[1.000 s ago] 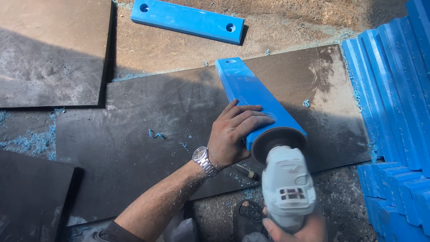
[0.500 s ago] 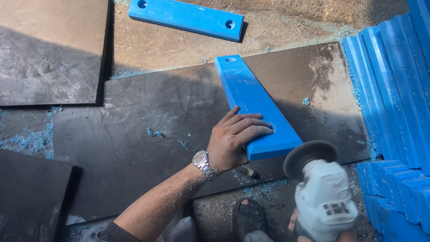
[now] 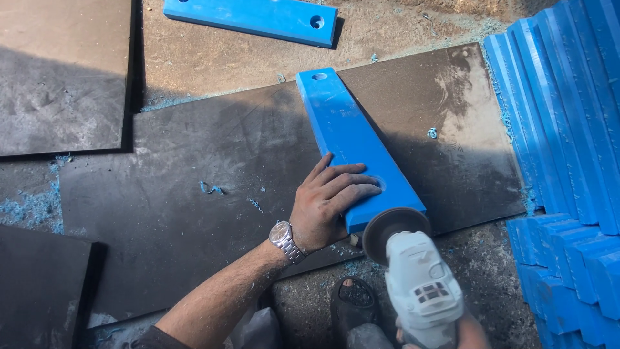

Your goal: Using an angle grinder to smooth and finish the edges of blue plastic rectangular components.

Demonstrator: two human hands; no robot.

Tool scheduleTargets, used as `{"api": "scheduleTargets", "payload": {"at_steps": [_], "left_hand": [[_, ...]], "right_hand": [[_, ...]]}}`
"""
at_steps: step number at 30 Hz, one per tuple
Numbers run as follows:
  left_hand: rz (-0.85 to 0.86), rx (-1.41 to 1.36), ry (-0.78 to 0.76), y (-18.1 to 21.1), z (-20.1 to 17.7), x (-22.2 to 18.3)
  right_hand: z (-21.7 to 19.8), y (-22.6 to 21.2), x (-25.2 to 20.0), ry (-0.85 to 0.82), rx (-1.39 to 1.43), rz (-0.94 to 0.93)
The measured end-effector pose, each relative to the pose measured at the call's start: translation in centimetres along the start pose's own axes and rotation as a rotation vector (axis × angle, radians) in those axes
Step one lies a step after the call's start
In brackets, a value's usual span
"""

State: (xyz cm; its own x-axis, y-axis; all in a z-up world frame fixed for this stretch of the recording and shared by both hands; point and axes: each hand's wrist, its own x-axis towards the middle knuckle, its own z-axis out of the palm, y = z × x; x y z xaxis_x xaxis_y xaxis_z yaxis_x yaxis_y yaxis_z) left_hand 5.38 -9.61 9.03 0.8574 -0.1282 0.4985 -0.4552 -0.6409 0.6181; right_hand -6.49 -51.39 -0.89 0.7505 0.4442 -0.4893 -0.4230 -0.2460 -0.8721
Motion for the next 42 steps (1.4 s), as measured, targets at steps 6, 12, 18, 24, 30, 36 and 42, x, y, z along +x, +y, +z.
{"api": "scheduleTargets", "payload": {"at_steps": [6,12,18,24,30,36,42], "left_hand": [[0.012,0.015,-0.005,-0.3,0.8,-0.3],[0.160,0.043,-0.205,-2.1,1.4,0.3],[0.350,0.322,-0.448,-5.8,5.7,-1.0],[0.226,0.365,-0.753,-4.7,9.3,-0.3],[0.095,0.395,-1.195,1.7,12.8,-0.4],[0.283,0.467,-1.067,-0.6,14.9,-2.7],[0.220,0.447,-0.666,-10.5,12.0,-2.7]], "right_hand": [[-1.4,-7.5,1.7,0.080,0.100,-0.129],[-5.1,-6.8,2.1,0.061,0.277,-0.244],[-3.1,-9.1,2.5,0.183,0.253,-0.170],[-0.7,-10.5,3.5,0.296,0.291,-0.173],[-0.2,-11.4,4.0,0.401,0.229,-0.054],[-2.7,-8.0,4.4,0.355,0.231,-0.037],[-1.3,-10.1,5.7,0.381,0.217,0.015]]}}
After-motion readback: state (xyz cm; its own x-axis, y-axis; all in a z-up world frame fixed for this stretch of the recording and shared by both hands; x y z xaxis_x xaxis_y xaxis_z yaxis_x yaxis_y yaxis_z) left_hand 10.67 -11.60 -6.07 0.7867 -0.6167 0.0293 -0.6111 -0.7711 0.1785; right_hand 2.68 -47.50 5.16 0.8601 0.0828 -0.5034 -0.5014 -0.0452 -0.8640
